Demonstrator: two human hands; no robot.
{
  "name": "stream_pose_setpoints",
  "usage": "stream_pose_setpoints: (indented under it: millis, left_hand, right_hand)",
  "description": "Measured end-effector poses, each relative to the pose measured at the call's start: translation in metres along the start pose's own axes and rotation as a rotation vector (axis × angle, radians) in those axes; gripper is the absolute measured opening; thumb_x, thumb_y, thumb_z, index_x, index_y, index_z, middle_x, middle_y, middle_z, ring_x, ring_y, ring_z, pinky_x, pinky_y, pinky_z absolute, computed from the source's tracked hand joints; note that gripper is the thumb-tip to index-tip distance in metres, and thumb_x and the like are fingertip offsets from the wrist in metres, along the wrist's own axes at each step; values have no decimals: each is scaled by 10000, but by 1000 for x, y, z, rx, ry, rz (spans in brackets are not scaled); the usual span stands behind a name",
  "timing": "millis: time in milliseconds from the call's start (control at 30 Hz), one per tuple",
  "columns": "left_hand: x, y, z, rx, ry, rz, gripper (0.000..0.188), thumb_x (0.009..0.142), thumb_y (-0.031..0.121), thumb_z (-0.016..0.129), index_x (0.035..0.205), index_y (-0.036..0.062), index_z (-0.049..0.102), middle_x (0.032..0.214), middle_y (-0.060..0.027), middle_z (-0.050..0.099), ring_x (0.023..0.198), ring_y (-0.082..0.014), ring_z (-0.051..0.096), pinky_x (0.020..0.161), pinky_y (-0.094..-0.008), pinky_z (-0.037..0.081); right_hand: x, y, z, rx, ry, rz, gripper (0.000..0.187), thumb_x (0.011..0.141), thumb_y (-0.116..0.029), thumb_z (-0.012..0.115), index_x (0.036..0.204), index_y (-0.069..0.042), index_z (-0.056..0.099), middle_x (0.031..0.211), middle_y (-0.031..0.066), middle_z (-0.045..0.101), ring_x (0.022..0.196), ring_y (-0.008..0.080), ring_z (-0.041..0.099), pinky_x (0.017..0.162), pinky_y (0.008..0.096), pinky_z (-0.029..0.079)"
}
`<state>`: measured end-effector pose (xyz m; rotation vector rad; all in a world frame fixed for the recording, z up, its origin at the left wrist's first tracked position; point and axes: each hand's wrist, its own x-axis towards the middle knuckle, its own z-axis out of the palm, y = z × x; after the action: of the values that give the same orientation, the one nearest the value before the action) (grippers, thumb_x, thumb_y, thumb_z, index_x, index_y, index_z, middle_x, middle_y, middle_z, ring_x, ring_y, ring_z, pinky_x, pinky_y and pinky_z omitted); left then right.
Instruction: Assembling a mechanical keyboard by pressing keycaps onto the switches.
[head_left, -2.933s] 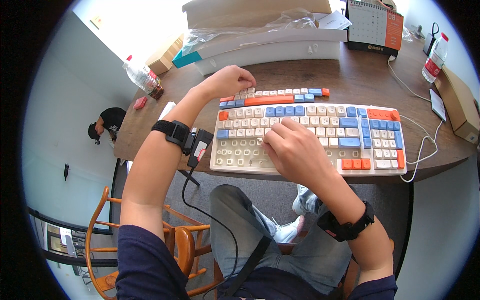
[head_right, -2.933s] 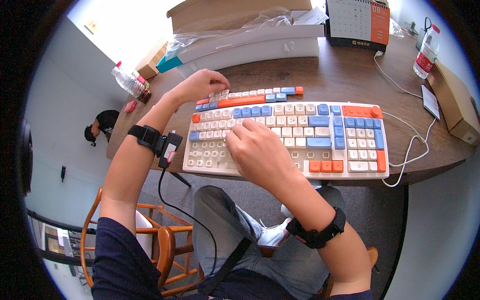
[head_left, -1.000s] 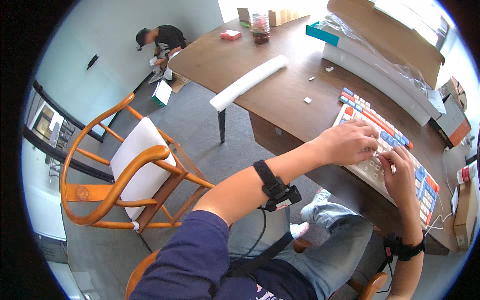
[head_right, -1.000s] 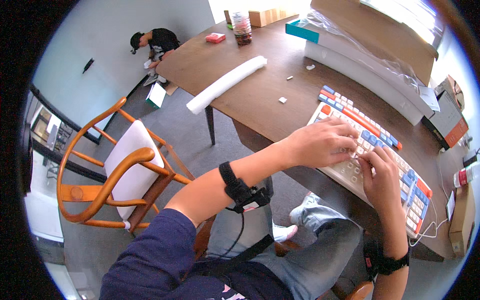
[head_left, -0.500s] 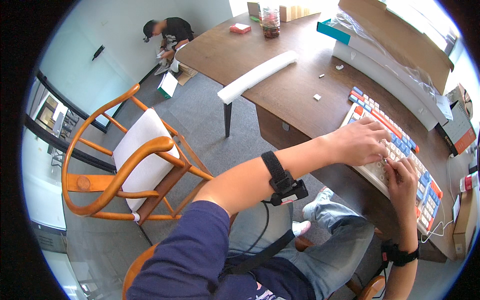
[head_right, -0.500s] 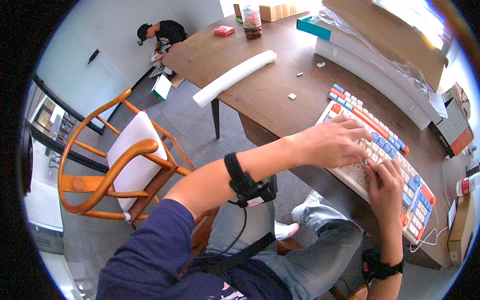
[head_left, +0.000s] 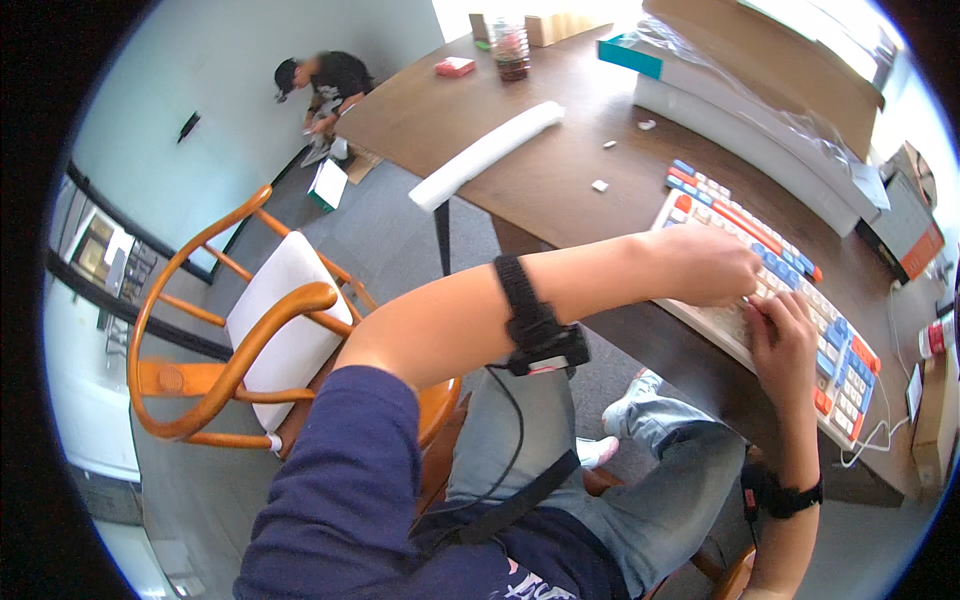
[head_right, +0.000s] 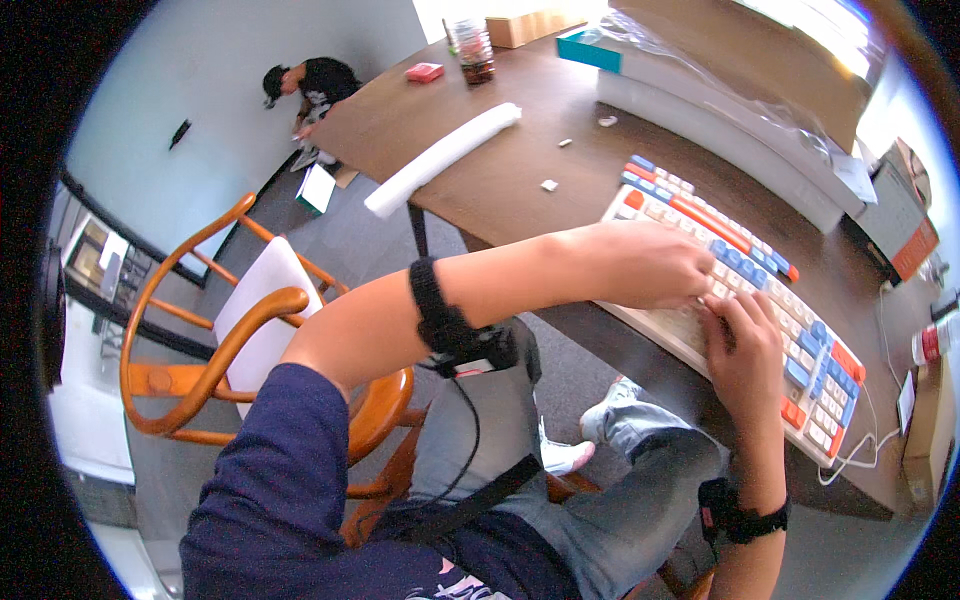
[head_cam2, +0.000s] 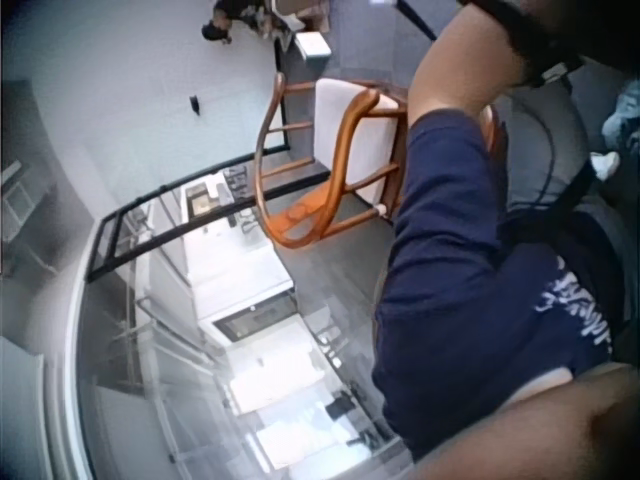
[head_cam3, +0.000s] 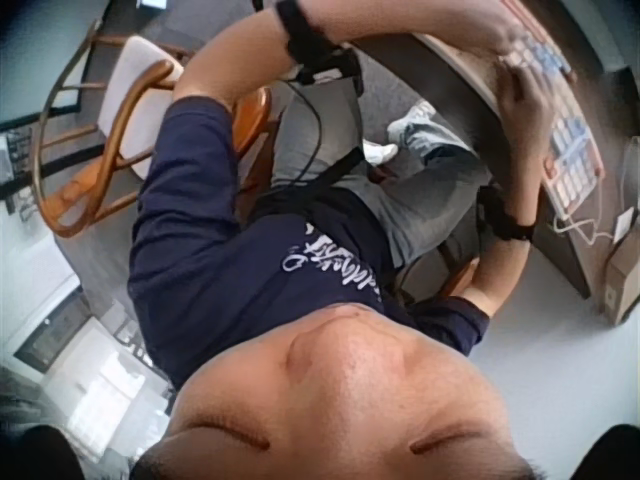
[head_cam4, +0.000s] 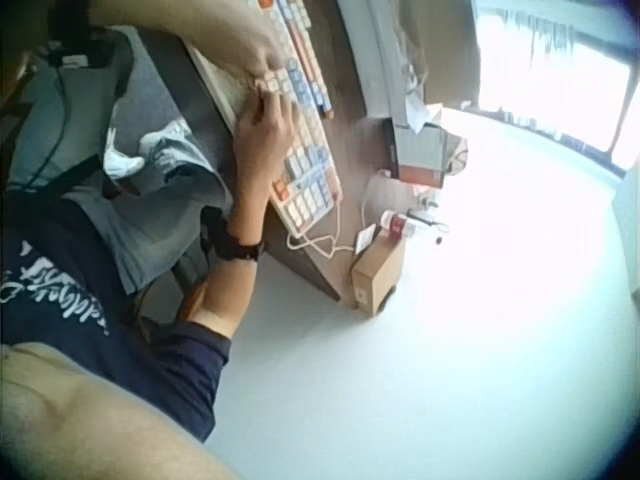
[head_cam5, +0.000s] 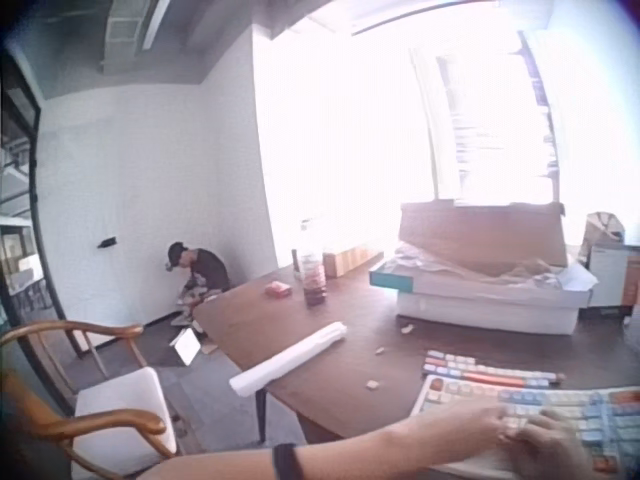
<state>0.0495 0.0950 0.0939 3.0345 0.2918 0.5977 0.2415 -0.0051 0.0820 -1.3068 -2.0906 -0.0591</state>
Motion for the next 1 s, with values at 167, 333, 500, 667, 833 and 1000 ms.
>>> stream_pose_setpoints:
  millis: [167, 333, 500, 667, 833, 1000]
  left_hand:
    - [-18, 8, -5, 113, 55, 65, 136, 898, 139, 623, 952, 15, 633, 978, -114, 660, 1066, -263, 649, 930, -387, 527]
    - [1, -7, -35, -90, 224, -180, 158, 878, 141, 724, 950, 2, 703, 940, -138, 724, 843, -245, 718, 800, -323, 582]
    - [57, -67, -44, -182, 114, -394, 219, 886, 144, 718, 1026, -25, 728, 941, -154, 751, 858, -201, 733, 807, -314, 578]
    - [84, -108, -28, -104, -107, -415, 228, 874, 157, 715, 1033, -5, 738, 942, -156, 750, 856, -235, 724, 825, -337, 561]
    - [87, -128, -9, -95, -276, -451, 211, 870, 151, 704, 1029, 21, 752, 967, -161, 749, 874, -270, 711, 843, -363, 554]
    - [89, -134, -7, -122, -307, -476, 230, 881, 159, 696, 1058, 25, 754, 983, -141, 757, 887, -257, 708, 856, -350, 547]
  right_hand:
    - [0, 8, 1, -9, -16, -23, 106, 877, -115, 690, 899, -12, 683, 854, 127, 642, 857, 310, 592, 775, 413, 497]
    - [0, 8, 6, 21, 47, -78, 91, 867, -130, 687, 853, -40, 676, 851, 100, 652, 865, 287, 603, 798, 406, 513]
    - [-5, 11, 7, -9, 88, -88, 97, 864, -139, 688, 825, -53, 667, 823, 89, 640, 859, 268, 602, 801, 392, 514]
    - [-5, 9, 10, -7, 94, -89, 94, 859, -136, 688, 818, -54, 667, 823, 86, 646, 864, 260, 607, 829, 382, 509]
    - [-5, 11, 12, -11, 61, -114, 95, 848, -123, 659, 816, -33, 653, 855, 93, 653, 891, 252, 610, 849, 374, 509]
    - [-5, 12, 9, -8, 64, -92, 82, 829, -109, 656, 806, -31, 649, 855, 93, 654, 890, 248, 610, 851, 361, 510]
